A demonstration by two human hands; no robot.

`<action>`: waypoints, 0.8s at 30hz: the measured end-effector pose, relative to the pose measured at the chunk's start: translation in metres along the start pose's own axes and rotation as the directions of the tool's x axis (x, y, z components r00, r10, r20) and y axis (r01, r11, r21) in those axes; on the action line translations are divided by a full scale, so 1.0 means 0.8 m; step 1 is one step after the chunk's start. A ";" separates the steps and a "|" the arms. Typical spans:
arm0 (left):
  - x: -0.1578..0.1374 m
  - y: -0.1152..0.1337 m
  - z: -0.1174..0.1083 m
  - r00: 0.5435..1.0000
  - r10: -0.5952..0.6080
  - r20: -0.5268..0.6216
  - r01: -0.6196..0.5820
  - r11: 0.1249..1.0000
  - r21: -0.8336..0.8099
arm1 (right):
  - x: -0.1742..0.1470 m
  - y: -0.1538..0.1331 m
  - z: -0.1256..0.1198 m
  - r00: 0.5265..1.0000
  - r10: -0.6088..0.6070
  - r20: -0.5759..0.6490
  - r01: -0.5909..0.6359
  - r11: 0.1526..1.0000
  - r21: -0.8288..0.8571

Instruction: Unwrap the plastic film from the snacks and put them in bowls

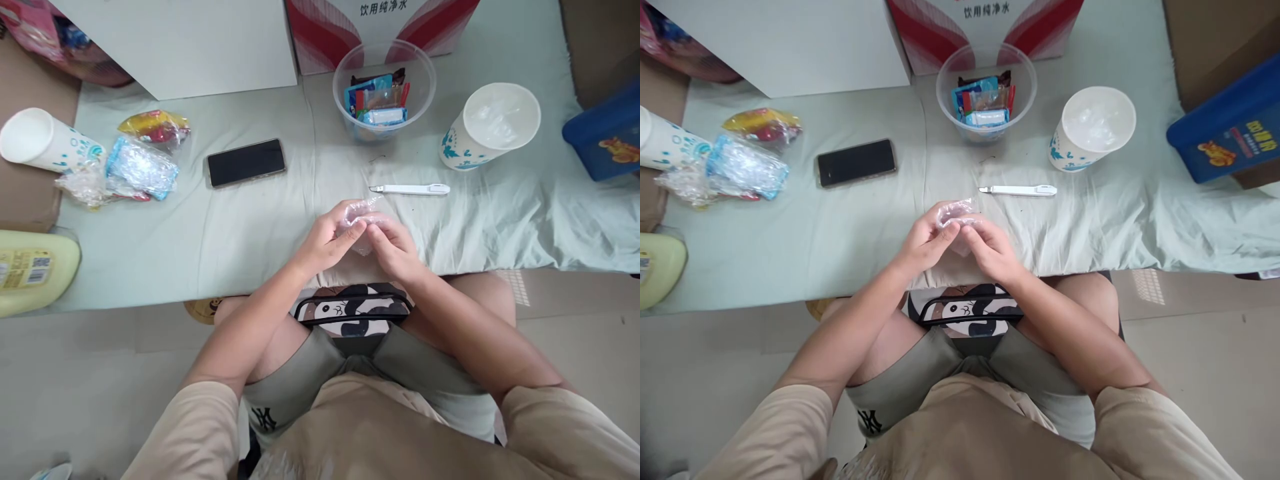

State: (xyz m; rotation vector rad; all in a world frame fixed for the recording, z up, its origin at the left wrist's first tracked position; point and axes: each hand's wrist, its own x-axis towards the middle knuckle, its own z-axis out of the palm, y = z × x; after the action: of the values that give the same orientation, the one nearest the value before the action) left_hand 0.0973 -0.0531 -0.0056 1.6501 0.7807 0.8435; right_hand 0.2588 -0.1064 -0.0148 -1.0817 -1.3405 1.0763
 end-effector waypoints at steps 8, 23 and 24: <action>0.005 0.001 -0.002 0.983 -0.163 -0.085 0.151 0.979 -0.134 | 0.001 -0.002 -0.006 0.948 0.075 -0.309 -0.109 0.989 -0.096; 0.006 -0.001 0.008 0.952 0.129 -0.278 -0.081 0.981 0.177 | 0.004 -0.002 -0.002 0.956 0.293 0.001 -0.283 0.921 0.266; 0.005 -0.002 0.008 0.955 0.174 -0.240 -0.122 0.969 0.213 | 0.004 -0.002 -0.002 0.951 0.310 0.018 -0.303 0.914 0.271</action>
State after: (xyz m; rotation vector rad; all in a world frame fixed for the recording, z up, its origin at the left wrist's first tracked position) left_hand 0.1047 -0.0530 -0.0078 1.8132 0.9523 1.1340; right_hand 0.2606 -0.1034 -0.0122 -1.1154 -0.9846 1.4278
